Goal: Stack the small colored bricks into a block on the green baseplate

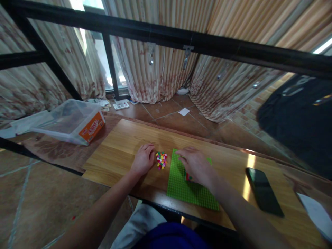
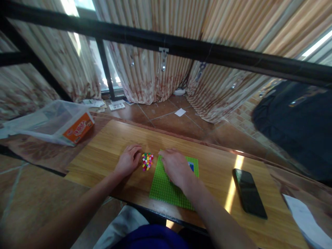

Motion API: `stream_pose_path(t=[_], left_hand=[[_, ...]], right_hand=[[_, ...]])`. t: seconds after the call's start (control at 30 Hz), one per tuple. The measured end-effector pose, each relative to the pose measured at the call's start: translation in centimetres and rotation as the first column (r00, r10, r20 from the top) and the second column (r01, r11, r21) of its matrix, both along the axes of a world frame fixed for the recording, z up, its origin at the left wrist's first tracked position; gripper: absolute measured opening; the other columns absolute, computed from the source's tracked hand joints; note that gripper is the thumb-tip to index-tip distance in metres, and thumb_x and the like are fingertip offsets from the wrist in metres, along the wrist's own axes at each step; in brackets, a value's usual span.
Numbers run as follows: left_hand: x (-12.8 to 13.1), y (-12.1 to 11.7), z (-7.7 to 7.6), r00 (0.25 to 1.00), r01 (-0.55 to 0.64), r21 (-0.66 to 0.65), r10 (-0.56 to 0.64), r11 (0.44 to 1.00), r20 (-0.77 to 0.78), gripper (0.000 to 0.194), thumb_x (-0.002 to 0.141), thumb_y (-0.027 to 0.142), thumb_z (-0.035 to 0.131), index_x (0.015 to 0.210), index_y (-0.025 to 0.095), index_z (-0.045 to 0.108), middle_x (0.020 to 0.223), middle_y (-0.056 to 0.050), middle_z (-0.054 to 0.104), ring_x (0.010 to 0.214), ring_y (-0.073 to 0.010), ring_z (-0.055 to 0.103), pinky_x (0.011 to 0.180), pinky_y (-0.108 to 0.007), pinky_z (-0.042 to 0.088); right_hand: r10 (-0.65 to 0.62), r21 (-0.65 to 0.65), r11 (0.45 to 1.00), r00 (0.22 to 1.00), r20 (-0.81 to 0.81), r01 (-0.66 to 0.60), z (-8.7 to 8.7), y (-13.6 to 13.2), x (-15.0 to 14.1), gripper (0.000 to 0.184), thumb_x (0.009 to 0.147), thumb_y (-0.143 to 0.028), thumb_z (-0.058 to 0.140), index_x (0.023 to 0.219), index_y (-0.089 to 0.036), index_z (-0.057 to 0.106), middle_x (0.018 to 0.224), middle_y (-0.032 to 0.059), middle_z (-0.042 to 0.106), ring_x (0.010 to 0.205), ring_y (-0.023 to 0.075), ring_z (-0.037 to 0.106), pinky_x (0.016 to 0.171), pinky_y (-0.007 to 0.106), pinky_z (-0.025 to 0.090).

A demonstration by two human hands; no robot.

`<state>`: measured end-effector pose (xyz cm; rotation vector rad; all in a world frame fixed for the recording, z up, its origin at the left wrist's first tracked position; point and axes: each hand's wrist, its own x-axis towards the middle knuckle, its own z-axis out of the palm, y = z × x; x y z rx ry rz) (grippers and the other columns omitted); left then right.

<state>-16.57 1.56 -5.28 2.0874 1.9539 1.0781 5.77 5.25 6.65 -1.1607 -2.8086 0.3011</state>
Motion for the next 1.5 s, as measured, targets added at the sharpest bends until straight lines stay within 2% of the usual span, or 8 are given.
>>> stream_pose_path(t=[0.17,0.3,0.6,0.93,1.07,1.23,1.33,1.5], left_hand=[[-0.1,0.0,-0.1,1.000,0.014,-0.008,-0.014,1.000,-0.007,0.024,0.086,0.013,0.049,0.105,0.016,0.063,0.113,-0.009,0.065,0.109,-0.0223,0.058,0.100,-0.040,0.048],[-0.1,0.1,0.0,1.000,0.020,-0.009,-0.020,1.000,0.002,0.023,0.086,0.014,0.049,0.104,0.017,0.063,0.112,-0.009,0.065,0.107,-0.0222,0.058,0.099,-0.041,0.048],[0.0,0.1,0.3,1.000,0.026,-0.012,-0.026,1.000,0.009,0.021,0.085,0.015,0.049,0.098,0.017,0.065,0.108,-0.009,0.065,0.107,-0.0221,0.058,0.098,-0.040,0.048],[-0.1,0.1,0.4,1.000,0.029,-0.010,-0.029,1.000,0.010,0.020,0.085,0.014,0.049,0.096,0.016,0.065,0.108,-0.010,0.065,0.105,-0.0219,0.058,0.098,-0.040,0.048],[-0.2,0.1,0.3,1.000,0.020,-0.001,-0.020,1.000,0.009,0.021,0.085,0.013,0.049,0.098,0.018,0.065,0.109,-0.009,0.065,0.107,-0.0218,0.058,0.098,-0.040,0.049],[-0.2,0.1,0.3,1.000,0.012,0.009,-0.012,1.000,0.021,0.020,0.087,0.015,0.048,0.099,0.019,0.064,0.108,-0.008,0.066,0.107,-0.0217,0.059,0.097,-0.040,0.049],[-0.2,0.1,0.4,0.999,0.018,0.019,-0.018,1.000,0.036,0.021,0.087,0.015,0.048,0.100,0.019,0.064,0.108,-0.008,0.066,0.106,-0.0213,0.060,0.097,-0.040,0.050],[-0.2,0.1,0.5,0.999,0.029,0.023,-0.030,0.999,0.043,0.023,0.086,0.013,0.047,0.101,0.018,0.064,0.108,-0.008,0.066,0.107,-0.0212,0.060,0.098,-0.040,0.050]], right_hand=[[-0.119,-0.059,0.990,0.980,0.158,0.130,-1.8,-0.1,-5.3,0.025,0.093,-0.016,0.046,0.101,-0.017,0.069,0.101,0.0105,0.070,0.099,0.0223,0.063,0.086,0.030,0.044],[-0.170,-0.117,0.974,0.966,0.195,0.195,-3.4,1.1,-6.8,0.024,0.091,-0.015,0.048,0.098,-0.017,0.070,0.102,0.0117,0.070,0.099,0.0219,0.064,0.083,0.028,0.044],[-0.228,-0.144,0.957,0.961,0.157,0.251,-5.6,1.5,-6.0,0.018,0.090,-0.024,0.056,0.096,-0.018,0.071,0.101,0.0102,0.070,0.095,0.0198,0.064,0.081,0.028,0.043],[-0.381,-0.287,0.896,0.918,-0.108,0.338,-5.8,0.3,-5.5,0.009,0.085,-0.023,0.063,0.083,-0.019,0.070,0.088,0.0044,0.073,0.084,0.0159,0.065,0.076,0.025,0.043],[-0.447,-0.390,0.862,0.848,-0.285,0.323,-5.6,-0.2,-4.9,0.006,0.082,-0.019,0.063,0.081,-0.018,0.069,0.084,0.0033,0.073,0.081,0.0156,0.066,0.077,0.025,0.045],[-0.483,-0.507,0.839,0.701,-0.525,0.198,-6.0,-1.0,-4.3,0.010,0.081,-0.019,0.057,0.082,-0.018,0.068,0.082,0.0021,0.073,0.076,0.0150,0.066,0.074,0.025,0.048],[-0.483,-0.479,0.846,0.715,-0.505,0.233,-6.0,-1.4,-4.3,0.012,0.081,-0.019,0.056,0.079,-0.019,0.068,0.080,0.0018,0.072,0.077,0.0156,0.066,0.074,0.025,0.047],[-0.503,-0.375,0.850,0.781,-0.370,0.370,-5.6,-1.2,-5.0,0.017,0.085,-0.017,0.053,0.084,-0.020,0.069,0.087,0.0022,0.073,0.084,0.0165,0.066,0.077,0.025,0.046]])
